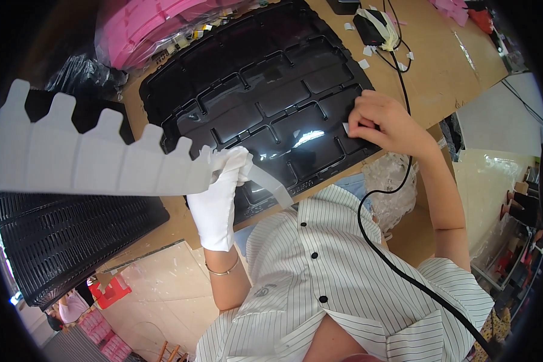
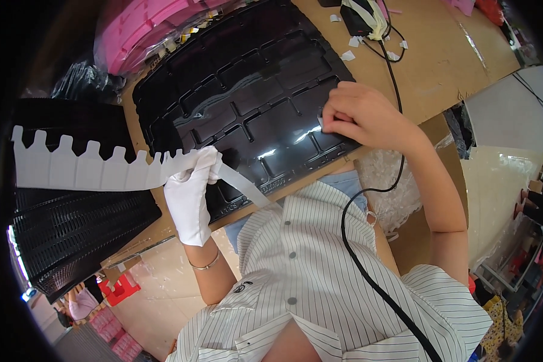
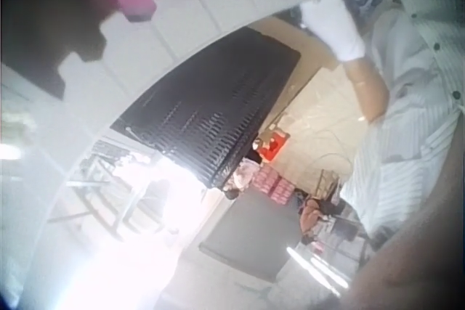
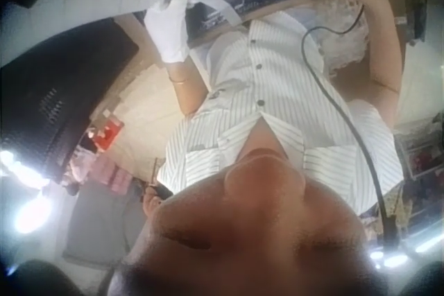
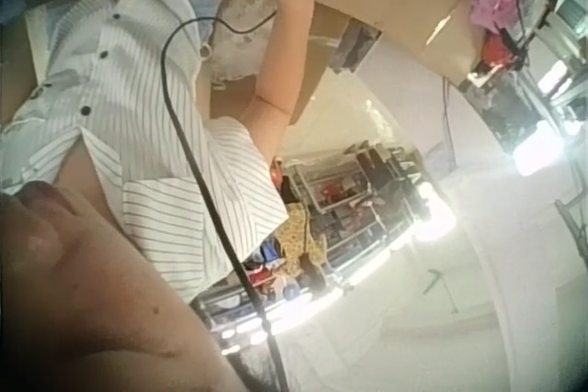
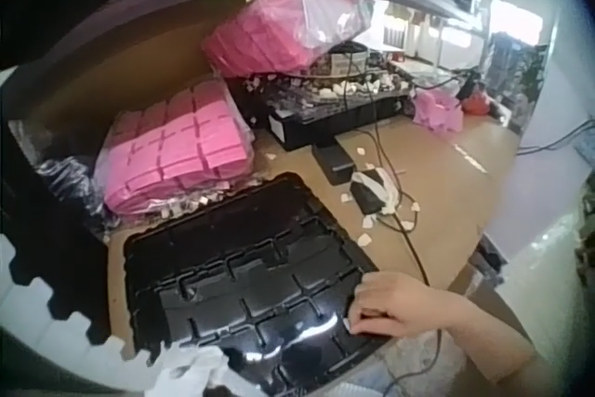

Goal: The person places pink foam inserts into the slots of a black plastic tray by hand, for product packaging.

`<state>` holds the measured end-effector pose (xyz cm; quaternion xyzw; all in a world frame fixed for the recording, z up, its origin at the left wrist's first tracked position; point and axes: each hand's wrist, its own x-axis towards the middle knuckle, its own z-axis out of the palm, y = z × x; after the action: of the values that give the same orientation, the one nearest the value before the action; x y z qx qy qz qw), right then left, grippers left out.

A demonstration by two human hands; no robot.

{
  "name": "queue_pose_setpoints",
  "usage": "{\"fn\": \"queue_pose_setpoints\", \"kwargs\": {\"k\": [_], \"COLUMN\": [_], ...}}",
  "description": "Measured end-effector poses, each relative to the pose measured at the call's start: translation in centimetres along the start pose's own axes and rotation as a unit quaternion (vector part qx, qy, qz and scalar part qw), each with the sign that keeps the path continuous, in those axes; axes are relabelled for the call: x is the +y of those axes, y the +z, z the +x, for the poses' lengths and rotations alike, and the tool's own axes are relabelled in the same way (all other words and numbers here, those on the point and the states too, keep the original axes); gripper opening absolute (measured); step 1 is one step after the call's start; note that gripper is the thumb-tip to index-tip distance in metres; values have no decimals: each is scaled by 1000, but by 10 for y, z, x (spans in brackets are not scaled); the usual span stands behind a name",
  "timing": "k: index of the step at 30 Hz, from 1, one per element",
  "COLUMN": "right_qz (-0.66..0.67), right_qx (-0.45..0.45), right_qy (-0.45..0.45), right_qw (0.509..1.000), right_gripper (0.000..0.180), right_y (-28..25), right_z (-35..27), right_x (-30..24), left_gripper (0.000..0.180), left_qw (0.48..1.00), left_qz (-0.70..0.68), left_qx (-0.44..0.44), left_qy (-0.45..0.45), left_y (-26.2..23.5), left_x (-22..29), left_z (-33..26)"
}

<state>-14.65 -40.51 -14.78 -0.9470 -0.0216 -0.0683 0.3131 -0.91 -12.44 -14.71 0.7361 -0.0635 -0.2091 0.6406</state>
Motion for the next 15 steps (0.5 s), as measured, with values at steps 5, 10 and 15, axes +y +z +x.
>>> {"fn": "queue_pose_setpoints", "kwargs": {"k": [5, 10, 15], "right_qz": [485, 450, -185], "right_qx": [70, 155, -200], "right_qy": [74, 421, 674], "right_qw": [868, 772, 687], "right_gripper": [19, 20, 64], "right_y": [-28, 20, 115], "right_z": [-84, -237, -267], "right_x": [30, 120, 111], "left_gripper": [15, 15, 28], "left_qw": [999, 986, 868], "left_qz": [3, 41, 341], "left_qx": [-36, -164, -166], "left_qy": [0, -6, 319], "left_y": [-8, -26, -14], "left_x": [11, 8, 4], "left_z": [-11, -40, -57]}}
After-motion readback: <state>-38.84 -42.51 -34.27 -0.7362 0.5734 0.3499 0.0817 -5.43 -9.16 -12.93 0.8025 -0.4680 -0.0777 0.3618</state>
